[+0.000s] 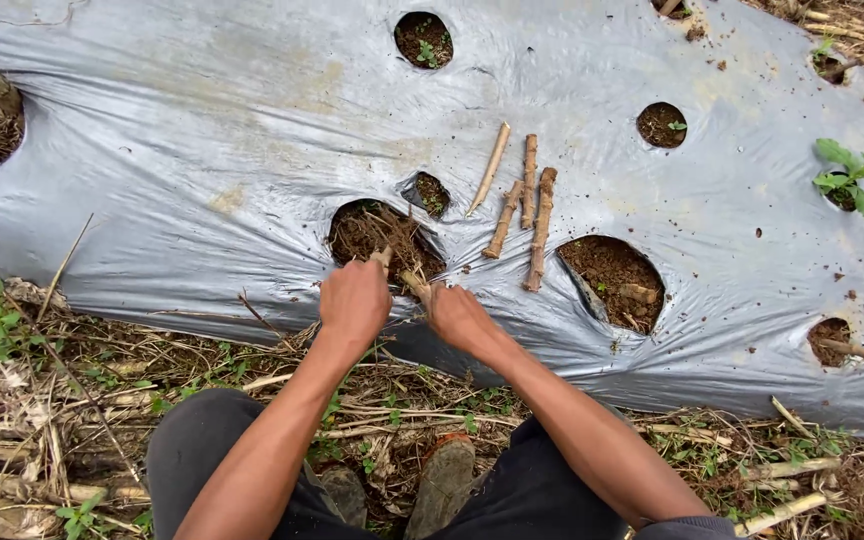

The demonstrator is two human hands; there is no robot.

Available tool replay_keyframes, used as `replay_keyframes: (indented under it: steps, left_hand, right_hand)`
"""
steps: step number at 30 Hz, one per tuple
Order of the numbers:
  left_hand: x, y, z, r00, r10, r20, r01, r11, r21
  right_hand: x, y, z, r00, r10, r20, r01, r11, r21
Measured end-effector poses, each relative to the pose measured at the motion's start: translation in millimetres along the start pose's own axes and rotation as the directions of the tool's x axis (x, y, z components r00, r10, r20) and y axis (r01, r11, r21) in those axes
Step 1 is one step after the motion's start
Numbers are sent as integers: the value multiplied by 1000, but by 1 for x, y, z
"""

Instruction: The person sits on the ground and uses a wooden stick to loosen the soil around a small plant growing through a plastic sheet. They pull out a clump of weeds and roots from the hole, then use the stick to clear the remaining debris from the planting spot.

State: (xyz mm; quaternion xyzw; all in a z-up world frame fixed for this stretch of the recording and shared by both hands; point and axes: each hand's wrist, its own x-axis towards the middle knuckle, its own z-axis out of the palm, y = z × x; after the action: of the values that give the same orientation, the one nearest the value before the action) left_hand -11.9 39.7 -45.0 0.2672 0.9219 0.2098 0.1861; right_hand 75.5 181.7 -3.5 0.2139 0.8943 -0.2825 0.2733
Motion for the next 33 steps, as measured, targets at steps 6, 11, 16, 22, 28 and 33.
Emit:
replay_keyframes:
  steps: [6,11,16,22,28,33]
  left_hand:
    - [-53,2,-80,986,-111,126,113,994,-8]
    - [-2,-26,17,998,-39,51,45,991,-129]
    - [-7,-1,-30,999,-2,36,5,995,-104]
    - [-52,-17,-124,969,-159,191,179,980,-91]
    - [-52,-55,-152,941,-338,30,336,913,-230]
    - [-52,-33,-157,941,-325,-95,274,896,-349]
  right_hand:
    - [35,29,23,999,-26,-40,23,997,-75]
    - [26,16,33,996,-63,-62,55,992,-113]
    - [9,-1,-2,998,-53,-45,48,994,-101]
    - [24,19,-1,996,-69,-64,62,993,-99]
    - [-19,-16,-28,990,-77,-115,48,970,-239]
    - [-29,-17,-46,917,-168,-362,68,960,-272]
